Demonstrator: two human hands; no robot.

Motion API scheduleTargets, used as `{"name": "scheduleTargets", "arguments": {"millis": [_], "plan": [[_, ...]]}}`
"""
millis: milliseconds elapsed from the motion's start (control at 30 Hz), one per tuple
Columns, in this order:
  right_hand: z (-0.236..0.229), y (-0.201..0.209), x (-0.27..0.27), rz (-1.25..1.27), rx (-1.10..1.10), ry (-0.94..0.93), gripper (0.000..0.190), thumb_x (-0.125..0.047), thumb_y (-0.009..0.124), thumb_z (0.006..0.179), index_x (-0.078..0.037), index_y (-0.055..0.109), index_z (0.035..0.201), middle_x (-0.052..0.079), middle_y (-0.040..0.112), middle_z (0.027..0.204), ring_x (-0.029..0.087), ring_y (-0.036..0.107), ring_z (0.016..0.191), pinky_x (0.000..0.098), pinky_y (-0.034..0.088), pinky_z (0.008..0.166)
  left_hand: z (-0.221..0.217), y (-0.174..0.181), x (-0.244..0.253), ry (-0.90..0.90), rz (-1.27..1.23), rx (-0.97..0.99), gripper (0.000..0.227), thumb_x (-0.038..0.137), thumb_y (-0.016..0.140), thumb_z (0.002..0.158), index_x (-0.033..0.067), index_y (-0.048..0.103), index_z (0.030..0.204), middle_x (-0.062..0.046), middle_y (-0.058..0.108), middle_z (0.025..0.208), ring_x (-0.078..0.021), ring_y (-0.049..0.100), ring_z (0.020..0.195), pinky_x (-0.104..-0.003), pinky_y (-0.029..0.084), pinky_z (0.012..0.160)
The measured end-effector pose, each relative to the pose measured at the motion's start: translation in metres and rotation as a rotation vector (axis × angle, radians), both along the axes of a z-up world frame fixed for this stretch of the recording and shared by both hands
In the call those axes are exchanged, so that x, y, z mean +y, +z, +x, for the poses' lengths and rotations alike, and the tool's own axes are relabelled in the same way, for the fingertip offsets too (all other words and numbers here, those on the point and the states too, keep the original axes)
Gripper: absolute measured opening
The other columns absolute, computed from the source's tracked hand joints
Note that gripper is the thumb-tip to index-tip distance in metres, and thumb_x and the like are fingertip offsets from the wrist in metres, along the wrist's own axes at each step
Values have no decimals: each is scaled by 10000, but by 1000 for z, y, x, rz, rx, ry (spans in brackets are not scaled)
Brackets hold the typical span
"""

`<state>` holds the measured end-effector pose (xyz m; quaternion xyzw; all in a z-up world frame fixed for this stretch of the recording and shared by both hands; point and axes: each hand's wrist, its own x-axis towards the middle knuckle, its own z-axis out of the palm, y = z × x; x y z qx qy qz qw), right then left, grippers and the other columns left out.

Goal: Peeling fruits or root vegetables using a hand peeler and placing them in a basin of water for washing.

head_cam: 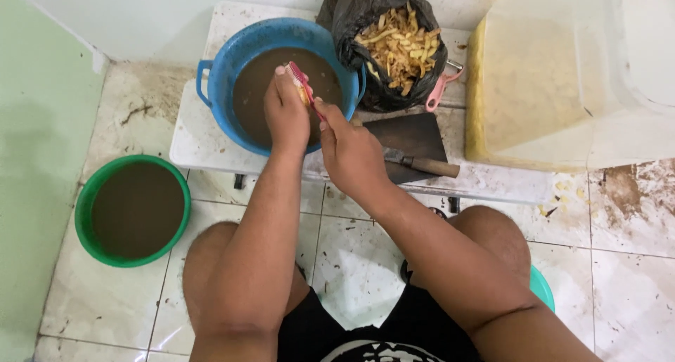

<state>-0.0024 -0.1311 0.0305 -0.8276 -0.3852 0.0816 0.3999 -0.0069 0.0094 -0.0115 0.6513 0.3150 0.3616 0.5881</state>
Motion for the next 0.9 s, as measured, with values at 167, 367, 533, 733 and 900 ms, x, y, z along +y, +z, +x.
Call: {"name": "scheduleTargets", "arguments": {"millis": [167,367,533,733,900], "plan": [[-13,-1,-5,-74,11,-6,412,-231,442,1063,-214,539,1463,224,717,673,460,718,627,532,548,564,17,-10,15,113,-440,-109,496,442,397,1011,68,688,864,-123,634,659,-196,635,536,-254,419,355],[-3,3,7,-13,-130,-25,368,-185,494,1064,-206,562,1426,252,687,668,487,687,630,553,554,570,20,-12,4,184,-723,-181,518,470,484,952,7,713,914,-177,669,684,-261,641,544,-350,408,336],[-25,-19,-10,-115,-38,34,424,-219,453,1038,-260,525,1454,257,691,660,533,676,670,623,527,595,10,-31,43,154,-1052,-315,456,491,434,955,107,667,877,-92,620,682,-247,584,551,-338,469,498],[-14,-16,15,-61,-124,-14,339,-247,450,1070,-245,548,1394,232,692,668,507,694,683,608,533,611,13,-28,31,102,-1239,-415,457,478,426,945,70,611,852,-100,617,721,-226,588,608,-344,506,600],[-30,-23,1,-99,-95,50,390,-230,470,1043,-225,547,1425,248,681,630,533,677,666,620,514,597,8,-57,57,37,-1283,-472,422,465,378,931,152,652,867,-35,576,679,-198,564,571,-336,542,553]]}}
